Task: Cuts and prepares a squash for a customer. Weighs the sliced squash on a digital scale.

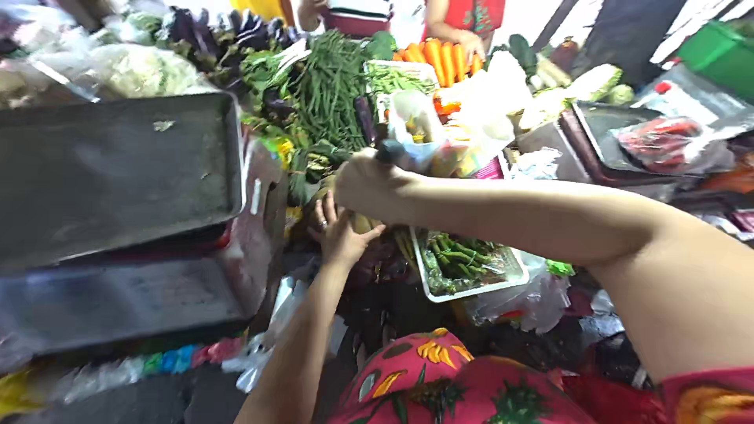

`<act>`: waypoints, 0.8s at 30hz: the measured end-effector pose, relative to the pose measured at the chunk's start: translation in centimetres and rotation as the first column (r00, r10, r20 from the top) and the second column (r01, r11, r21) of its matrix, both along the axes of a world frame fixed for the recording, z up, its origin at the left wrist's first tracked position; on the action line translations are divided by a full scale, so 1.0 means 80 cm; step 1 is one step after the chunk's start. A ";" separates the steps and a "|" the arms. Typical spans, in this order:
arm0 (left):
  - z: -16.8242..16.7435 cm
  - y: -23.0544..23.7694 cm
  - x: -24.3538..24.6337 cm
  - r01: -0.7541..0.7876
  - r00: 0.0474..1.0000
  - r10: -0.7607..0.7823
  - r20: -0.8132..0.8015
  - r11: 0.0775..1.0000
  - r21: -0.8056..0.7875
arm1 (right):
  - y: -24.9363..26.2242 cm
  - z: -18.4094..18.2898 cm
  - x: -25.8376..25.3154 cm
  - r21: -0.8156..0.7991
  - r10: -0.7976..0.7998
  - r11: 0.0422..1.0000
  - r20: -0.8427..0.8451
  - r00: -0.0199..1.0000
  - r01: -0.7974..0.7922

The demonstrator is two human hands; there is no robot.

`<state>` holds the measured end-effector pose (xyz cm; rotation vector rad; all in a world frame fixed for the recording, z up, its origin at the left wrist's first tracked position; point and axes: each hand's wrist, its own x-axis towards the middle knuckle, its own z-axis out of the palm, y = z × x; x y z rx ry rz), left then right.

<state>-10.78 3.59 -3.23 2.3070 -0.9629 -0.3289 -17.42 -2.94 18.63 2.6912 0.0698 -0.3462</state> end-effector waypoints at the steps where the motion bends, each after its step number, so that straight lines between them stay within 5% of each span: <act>1: -0.002 -0.001 0.000 -0.007 1.000 0.007 0.018 1.000 0.004 | -0.017 0.007 0.010 0.015 0.003 1.000 0.013 1.000 -0.003; 5: -0.013 -0.003 -0.004 -0.038 0.994 0.041 0.097 0.999 -0.039 | -0.086 0.037 0.058 -0.045 -0.150 0.988 -0.080 0.985 0.147; 11: 0.005 0.003 -0.010 -0.038 0.999 0.037 0.029 0.997 0.061 | 0.002 0.013 0.004 -0.080 0.122 0.987 -0.187 0.975 -0.139; 24: -0.015 -0.006 -0.007 -0.078 0.991 0.076 0.106 0.997 0.015 | -0.057 0.017 0.072 -0.105 0.139 0.982 -0.177 0.974 -0.159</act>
